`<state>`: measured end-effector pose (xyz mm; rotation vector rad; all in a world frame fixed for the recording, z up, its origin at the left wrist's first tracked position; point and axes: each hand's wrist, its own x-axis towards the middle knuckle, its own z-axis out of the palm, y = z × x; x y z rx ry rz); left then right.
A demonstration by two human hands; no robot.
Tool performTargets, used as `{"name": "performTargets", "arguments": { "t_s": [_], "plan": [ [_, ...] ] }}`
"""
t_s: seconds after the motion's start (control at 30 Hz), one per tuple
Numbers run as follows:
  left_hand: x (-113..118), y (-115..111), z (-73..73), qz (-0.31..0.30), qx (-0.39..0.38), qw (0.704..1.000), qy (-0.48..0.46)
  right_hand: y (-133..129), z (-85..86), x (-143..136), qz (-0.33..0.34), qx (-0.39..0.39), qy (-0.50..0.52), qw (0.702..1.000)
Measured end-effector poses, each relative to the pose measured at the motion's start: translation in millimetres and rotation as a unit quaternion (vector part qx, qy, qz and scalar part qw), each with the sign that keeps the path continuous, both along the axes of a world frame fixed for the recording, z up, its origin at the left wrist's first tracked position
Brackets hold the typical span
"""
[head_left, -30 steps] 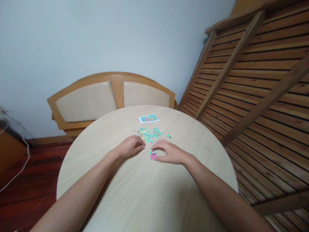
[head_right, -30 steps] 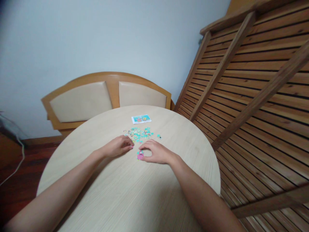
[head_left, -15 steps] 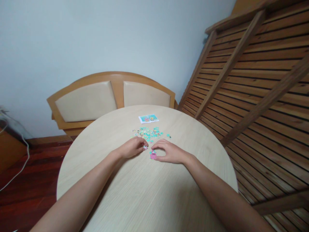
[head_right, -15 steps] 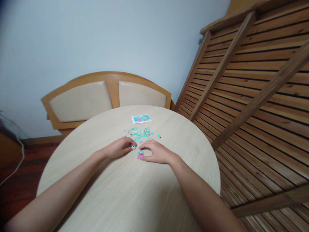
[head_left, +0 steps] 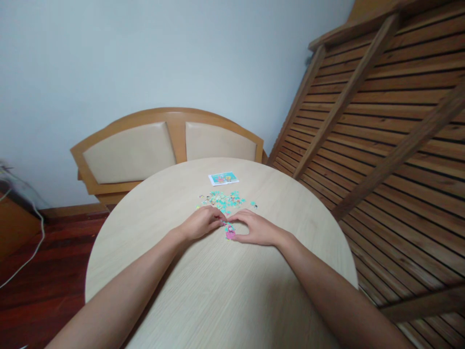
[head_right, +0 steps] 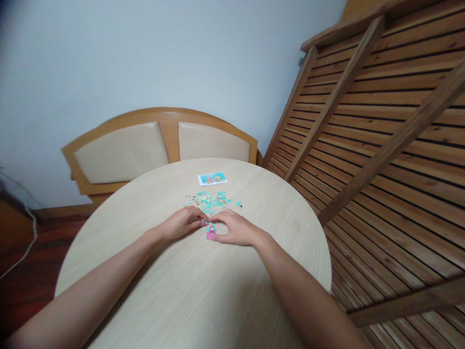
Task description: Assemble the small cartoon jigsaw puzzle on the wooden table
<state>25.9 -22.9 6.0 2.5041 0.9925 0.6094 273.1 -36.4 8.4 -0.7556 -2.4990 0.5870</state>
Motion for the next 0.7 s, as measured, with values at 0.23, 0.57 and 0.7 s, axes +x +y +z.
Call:
{"name": "performTargets", "arguments": {
  "t_s": [0.23,0.57,0.7],
  "plan": [
    [7.0,-2.4,-2.6,0.052,-0.059,0.996,-0.047,-0.8,-0.9,0.6,-0.014,-0.005,0.011,1.000],
    [2.0,-0.4,-3.7,0.028,-0.093,0.994,-0.045,-1.7,-0.5,0.5,-0.020,-0.006,0.012,1.000],
    [-3.9,1.1,-2.2,-0.005,-0.108,0.993,-0.041,-0.7,-0.5,2.7,-0.021,-0.001,0.004,1.000]
  ]
}}
